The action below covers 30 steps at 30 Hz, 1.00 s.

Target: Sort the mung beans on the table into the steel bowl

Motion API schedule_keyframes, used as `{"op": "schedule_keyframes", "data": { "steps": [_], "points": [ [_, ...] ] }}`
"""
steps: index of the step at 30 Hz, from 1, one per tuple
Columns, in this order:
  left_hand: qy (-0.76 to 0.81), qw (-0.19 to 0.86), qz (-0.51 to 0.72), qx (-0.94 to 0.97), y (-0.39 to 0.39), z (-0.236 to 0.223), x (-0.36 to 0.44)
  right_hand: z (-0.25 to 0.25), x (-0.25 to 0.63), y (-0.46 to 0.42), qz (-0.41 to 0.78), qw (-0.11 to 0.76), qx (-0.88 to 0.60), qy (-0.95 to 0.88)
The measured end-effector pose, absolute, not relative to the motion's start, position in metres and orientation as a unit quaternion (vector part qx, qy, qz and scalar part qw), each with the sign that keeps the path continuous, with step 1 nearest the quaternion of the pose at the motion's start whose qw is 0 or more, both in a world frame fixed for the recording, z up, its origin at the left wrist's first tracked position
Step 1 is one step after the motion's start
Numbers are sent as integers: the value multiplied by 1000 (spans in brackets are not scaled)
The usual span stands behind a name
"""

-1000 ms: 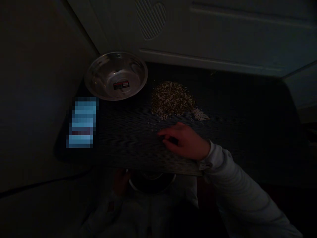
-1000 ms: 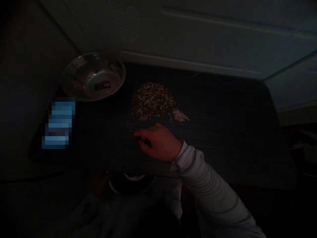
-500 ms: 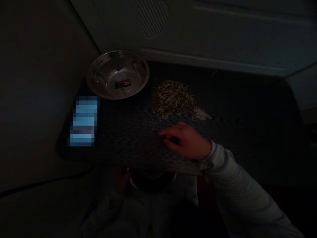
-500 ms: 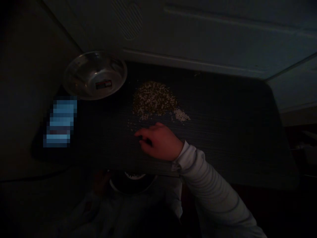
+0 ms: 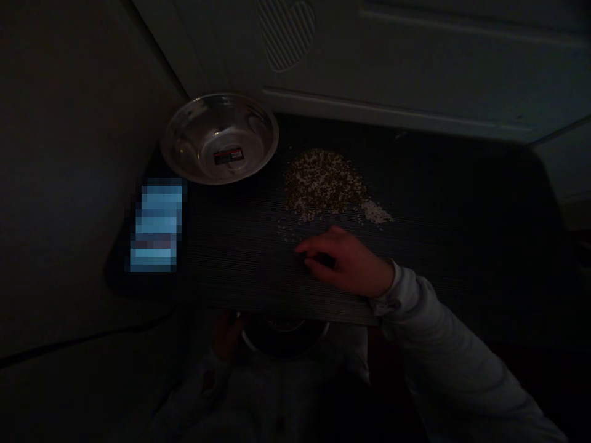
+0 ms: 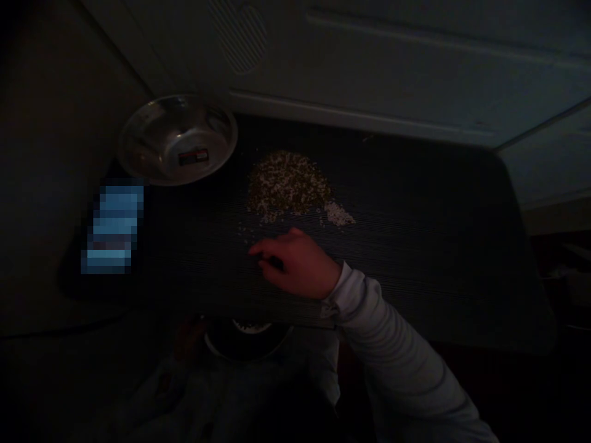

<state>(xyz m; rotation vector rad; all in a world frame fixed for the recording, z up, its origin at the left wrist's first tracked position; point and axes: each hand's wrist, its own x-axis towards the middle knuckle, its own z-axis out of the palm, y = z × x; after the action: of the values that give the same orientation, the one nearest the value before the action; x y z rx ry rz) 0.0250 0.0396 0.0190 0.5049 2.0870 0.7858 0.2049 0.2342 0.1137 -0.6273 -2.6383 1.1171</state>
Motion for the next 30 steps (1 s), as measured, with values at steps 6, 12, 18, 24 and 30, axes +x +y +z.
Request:
{"op": "schedule_keyframes", "data": {
  "steps": [6,12,18,24,30],
  "points": [
    [832,412,309,205,38,17,24,117,204,232,404,141,-221,-877],
    [833,399,305,231,35,11,22,113,197,226,408,191,-183,-874],
    [824,413,318,220,33,9,22,109,190,217,404,195,-130,-885],
    [815,418,334,224,32,8,21,107,188,214,418,199,-116,-879],
    [814,411,332,243,32,6,20,107,186,213,427,203,-126,-872]
  ]
}}
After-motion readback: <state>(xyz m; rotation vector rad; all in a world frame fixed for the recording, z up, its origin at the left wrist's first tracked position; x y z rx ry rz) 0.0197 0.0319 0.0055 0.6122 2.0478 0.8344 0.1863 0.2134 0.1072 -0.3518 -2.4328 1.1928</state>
